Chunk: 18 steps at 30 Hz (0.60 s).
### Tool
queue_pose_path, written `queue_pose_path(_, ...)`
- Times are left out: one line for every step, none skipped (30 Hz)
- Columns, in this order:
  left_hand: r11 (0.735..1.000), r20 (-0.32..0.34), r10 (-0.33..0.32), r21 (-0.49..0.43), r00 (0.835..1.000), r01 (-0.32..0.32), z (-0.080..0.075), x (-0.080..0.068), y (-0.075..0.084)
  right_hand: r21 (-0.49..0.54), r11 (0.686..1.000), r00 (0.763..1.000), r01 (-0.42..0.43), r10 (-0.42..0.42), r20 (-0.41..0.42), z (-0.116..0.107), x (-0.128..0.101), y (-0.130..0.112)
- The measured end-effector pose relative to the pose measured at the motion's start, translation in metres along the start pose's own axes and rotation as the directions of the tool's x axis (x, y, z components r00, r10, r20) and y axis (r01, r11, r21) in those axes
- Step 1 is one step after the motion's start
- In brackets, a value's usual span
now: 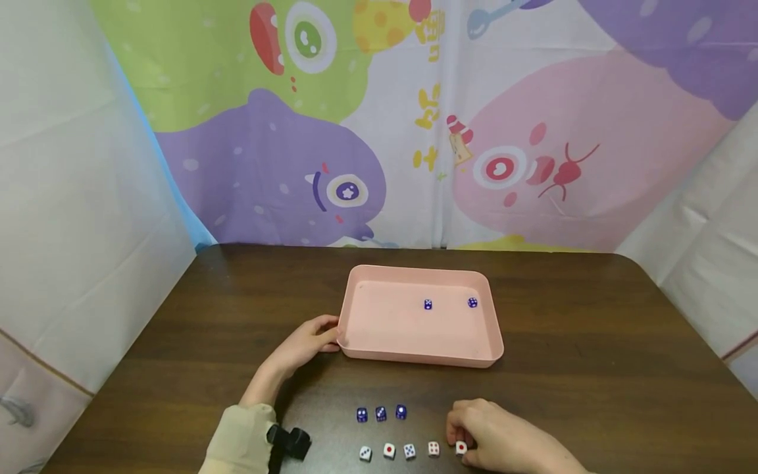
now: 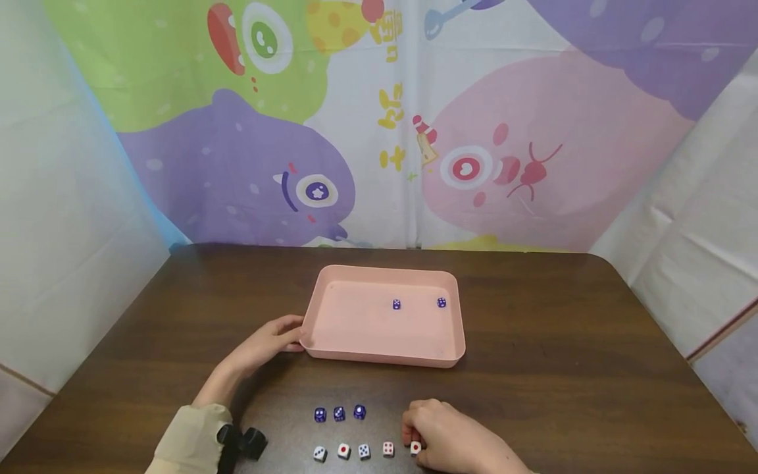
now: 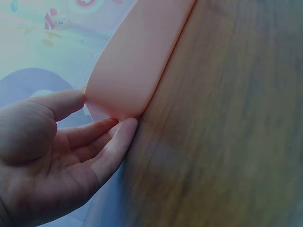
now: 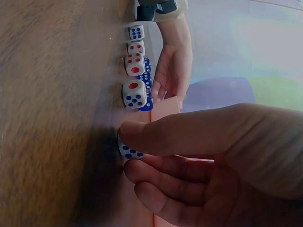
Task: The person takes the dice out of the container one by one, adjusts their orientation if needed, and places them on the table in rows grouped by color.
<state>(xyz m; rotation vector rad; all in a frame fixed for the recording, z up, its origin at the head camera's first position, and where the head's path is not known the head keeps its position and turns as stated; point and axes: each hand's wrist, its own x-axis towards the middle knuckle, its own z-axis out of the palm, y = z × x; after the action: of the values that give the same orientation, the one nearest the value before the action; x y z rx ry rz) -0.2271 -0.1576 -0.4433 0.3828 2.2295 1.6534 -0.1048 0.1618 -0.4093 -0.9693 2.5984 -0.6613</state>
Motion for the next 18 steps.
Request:
queue_pose_path(1.0,0.0,0.0,0.0,1.0,0.0,-0.0001,0.0002,-0.0001,-0.002,1.0,1.0,-0.002,0.002,0.001,0.0,-0.0001,-0.0003)
queue_pose_path(1.0,0.001,0.002,0.0,1.0,-0.002,-0.0002,0.0004,-0.0002,-0.002,1.0,1.0,-0.005,0.005,0.004,0.0001,-0.0003,-0.0004)
queue_pose_path(1.0,0.003,0.009,0.004,1.0,-0.009,-0.0004,0.0007,-0.0003,-0.006,1.0,1.0,-0.007,0.007,0.004,-0.0002,-0.0004,-0.0006)
queue_pose_path(1.0,0.002,0.009,0.003,1.0,-0.009,-0.0005,0.0011,-0.0003,-0.008,1.0,1.0,-0.01,0.011,0.007,-0.0005,-0.0004,-0.0008)
queue_pose_path(1.0,0.001,0.01,0.001,1.0,-0.01,-0.0005,0.0013,-0.0002,-0.008,1.0,1.0,-0.015,0.015,0.01,-0.0007,-0.0006,-0.0009)
queue_pose_path(1.0,0.0,0.011,0.002,1.0,-0.011,-0.0006,0.0014,-0.0001,-0.008,1.0,1.0,-0.02,0.02,0.014,-0.0012,-0.0005,-0.0012)
queue_pose_path(1.0,0.001,0.013,0.003,1.0,-0.013,-0.0005,0.0014,0.0,-0.006,1.0,1.0,-0.025,0.025,0.017,-0.0017,-0.0003,-0.0014)
queue_pose_path(1.0,0.002,0.013,0.004,1.0,-0.013,-0.0006,0.0013,-0.0001,-0.003,1.0,0.999,-0.029,0.029,0.02,-0.0021,-0.0003,-0.0013)
queue_pose_path(1.0,0.003,0.015,0.004,1.0,-0.015,-0.0006,0.0011,-0.0003,-0.001,0.999,0.999,-0.035,0.035,0.022,-0.0027,-0.0002,-0.0014)
queue_pose_path(1.0,0.002,0.01,0.0,1.0,-0.01,-0.0006,0.0008,-0.0005,0.002,0.999,0.999,-0.041,0.04,0.025,-0.0032,0.0,-0.0015)
queue_pose_path(1.0,0.004,0.012,0.001,1.0,-0.012,-0.0007,0.0006,-0.0008,0.007,0.999,0.999,-0.047,0.046,0.028,-0.0038,-0.0002,-0.0014)
queue_pose_path(1.0,0.006,0.013,0.001,1.0,-0.013,-0.0009,0.0004,-0.0011,0.011,0.999,0.998,-0.051,0.051,0.031,-0.0045,-0.0004,-0.0012)
queue_pose_path(1.0,0.008,0.016,0.0,1.0,-0.016,-0.0009,0.0002,-0.0015,0.017,0.998,0.998,-0.056,0.056,0.034,-0.005,-0.0005,-0.001)
queue_pose_path(1.0,0.008,0.017,-0.001,1.0,-0.017,-0.001,0.0001,-0.0017,0.02,0.998,0.998,-0.06,0.059,0.036,-0.0056,-0.0008,-0.0007)
queue_pose_path(1.0,0.008,0.018,-0.003,1.0,-0.018,-0.0011,0.0002,-0.002,0.023,0.998,0.997,-0.061,0.06,0.037,-0.0062,-0.0011,-0.0002)
queue_pose_path(1.0,0.008,0.018,-0.004,1.0,-0.018,-0.0011,0.0002,-0.0022,0.02,0.998,0.998,-0.054,0.053,0.033,-0.0068,-0.0013,0.0005)
queue_pose_path(1.0,0.008,0.018,-0.004,1.0,-0.018,-0.0011,0.0003,-0.0024,0.018,0.999,0.999,-0.045,0.045,0.027,-0.0074,-0.0015,0.0014)
queue_pose_path(1.0,0.007,0.018,-0.004,1.0,-0.018,-0.0011,0.0005,-0.0027,0.018,0.999,0.999,-0.035,0.035,0.018,-0.0079,-0.0014,0.0022)
